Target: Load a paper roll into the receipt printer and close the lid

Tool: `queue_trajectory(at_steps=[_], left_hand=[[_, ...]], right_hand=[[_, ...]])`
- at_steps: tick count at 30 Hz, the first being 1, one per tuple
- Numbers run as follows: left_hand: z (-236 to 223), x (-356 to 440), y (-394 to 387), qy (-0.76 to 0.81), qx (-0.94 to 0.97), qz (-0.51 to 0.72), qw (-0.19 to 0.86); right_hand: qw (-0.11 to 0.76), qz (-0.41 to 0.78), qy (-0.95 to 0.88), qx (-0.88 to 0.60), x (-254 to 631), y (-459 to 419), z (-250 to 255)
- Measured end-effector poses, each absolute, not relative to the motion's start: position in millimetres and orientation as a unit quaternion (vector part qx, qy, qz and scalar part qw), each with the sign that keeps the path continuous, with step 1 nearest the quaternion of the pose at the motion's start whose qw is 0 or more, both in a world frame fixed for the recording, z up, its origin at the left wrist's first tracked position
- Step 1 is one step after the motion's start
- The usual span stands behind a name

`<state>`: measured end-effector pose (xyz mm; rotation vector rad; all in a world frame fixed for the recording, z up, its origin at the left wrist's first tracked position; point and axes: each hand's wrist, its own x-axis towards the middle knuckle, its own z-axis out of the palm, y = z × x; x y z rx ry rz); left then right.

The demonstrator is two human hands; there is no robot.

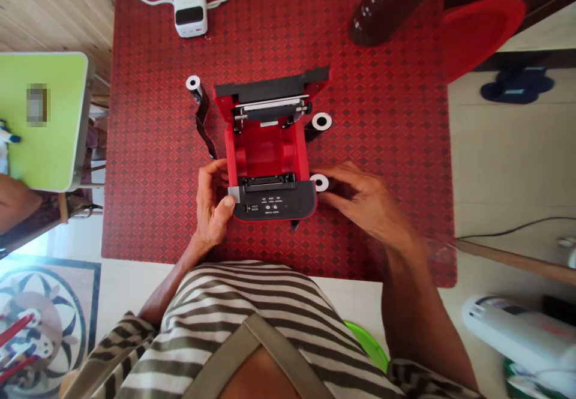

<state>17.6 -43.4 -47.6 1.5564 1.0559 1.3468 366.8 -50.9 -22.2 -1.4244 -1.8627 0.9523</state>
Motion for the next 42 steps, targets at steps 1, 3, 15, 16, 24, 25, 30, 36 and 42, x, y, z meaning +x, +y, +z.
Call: queue_trajectory(at_steps=[1, 3, 15, 16, 24, 25, 30, 36, 42], left_hand=[[-49, 17, -44, 0.420, 0.615, 0.532, 0.403], [-53, 16, -47, 0.424, 0.612, 0.528, 0.408], [-55, 15, -57, 0.451, 0.613, 0.477, 0.438], [-54, 16, -57, 0.454, 0.611, 0.473, 0.443], [-49, 19, -59, 0.452, 0.600, 0.483, 0.450], [-48, 19, -59, 0.452, 0.602, 0.480, 0.450], [-44, 18, -58, 0.459, 0.605, 0.469, 0.451], [-43, 18, -59, 0.464, 0.602, 0.466, 0.453], [-46, 19, -58, 0.461, 0.598, 0.478, 0.449]], right_hand=[[0.304, 0.360, -0.699, -0.538, 366, -51, -21], [0.310, 0.352, -0.694, -0.547, 370, -54, -14], [0.236, 0.102, -0.869, -0.423, 309, -13, 82], [0.221, 0.089, -0.875, -0.422, 299, -7, 76], [0.140, 0.089, -0.870, -0.464, 276, -4, 72], [0.133, 0.103, -0.872, -0.459, 275, -3, 72], [0.116, 0.129, -0.877, -0.449, 275, 18, 57], [0.080, 0.178, -0.865, -0.462, 275, 34, 41], [0.107, 0.179, -0.872, -0.442, 272, 35, 37]])
